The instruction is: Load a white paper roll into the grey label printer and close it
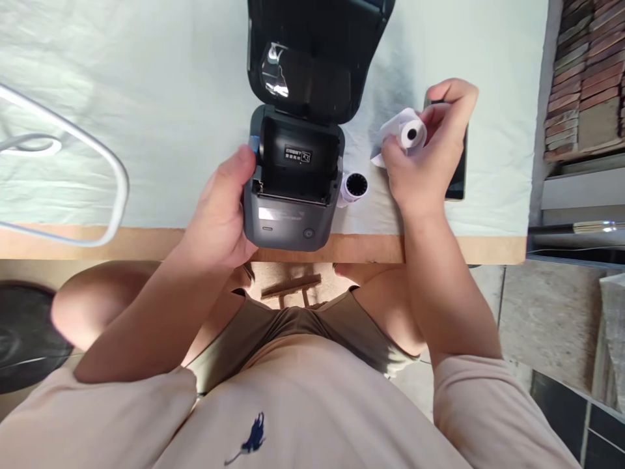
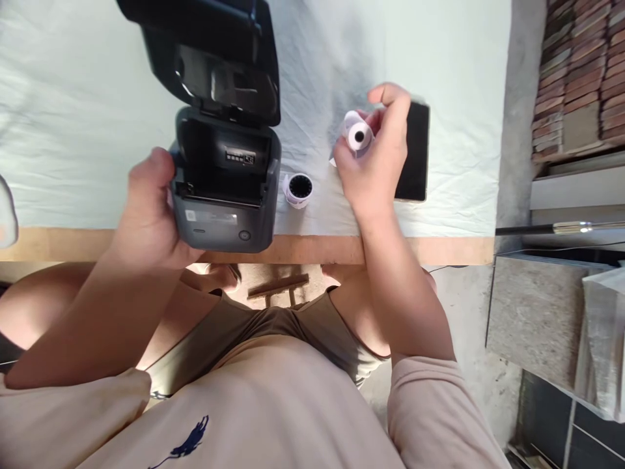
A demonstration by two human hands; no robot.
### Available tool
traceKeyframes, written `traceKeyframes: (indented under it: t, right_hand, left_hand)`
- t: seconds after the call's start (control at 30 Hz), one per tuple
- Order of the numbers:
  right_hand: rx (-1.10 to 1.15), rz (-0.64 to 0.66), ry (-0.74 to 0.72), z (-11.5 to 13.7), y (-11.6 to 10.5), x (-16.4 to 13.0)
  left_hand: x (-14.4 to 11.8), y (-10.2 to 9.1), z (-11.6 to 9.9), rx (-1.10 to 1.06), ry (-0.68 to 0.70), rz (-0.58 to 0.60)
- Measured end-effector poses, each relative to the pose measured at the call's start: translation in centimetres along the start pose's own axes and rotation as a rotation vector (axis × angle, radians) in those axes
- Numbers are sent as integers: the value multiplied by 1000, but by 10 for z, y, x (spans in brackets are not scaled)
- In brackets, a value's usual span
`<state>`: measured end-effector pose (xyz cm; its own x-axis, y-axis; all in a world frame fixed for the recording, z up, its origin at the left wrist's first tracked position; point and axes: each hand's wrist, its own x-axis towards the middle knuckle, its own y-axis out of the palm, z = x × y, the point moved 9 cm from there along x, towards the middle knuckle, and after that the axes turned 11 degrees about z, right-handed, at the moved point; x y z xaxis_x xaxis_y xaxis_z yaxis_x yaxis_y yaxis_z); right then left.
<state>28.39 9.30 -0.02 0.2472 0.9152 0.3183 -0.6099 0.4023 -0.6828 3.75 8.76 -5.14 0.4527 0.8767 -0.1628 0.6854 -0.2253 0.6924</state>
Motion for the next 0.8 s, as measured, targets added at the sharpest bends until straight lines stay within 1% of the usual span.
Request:
traceKeyframes:
  t: [0.1, 0.17, 0.3, 0.43, 0.5, 0.57, 0.6, 0.73, 0.8]
  right_hand:
    - [138, 106, -9, -3, 8, -2]
    - [169, 164, -11, -3, 11, -5]
    - [35, 237, -93, 8, 15, -7]
    - [-48, 301, -62, 6, 20, -8]
    - [-56, 309, -75, 6, 20, -9]
    - [-41, 282, -98, 5, 18, -8]
    - [-21, 244, -109, 4, 16, -7]
    - [91, 49, -157, 2, 2, -2]
    - [127, -33, -193, 6, -9, -1]
  left_hand:
    - [1, 2, -2, 39, 12, 57]
    - [1, 2, -2, 36, 22, 71]
    - [0, 2, -2, 22, 26, 69]
    - [-1, 5, -2, 14, 6, 81]
    - [0, 4, -2, 16, 1, 78]
    - [1, 3, -1, 25, 1, 83]
    - [1, 3, -1, 34, 5, 91]
    - [2, 5, 0, 41, 40, 112]
    - [1, 8, -1, 30, 55, 108]
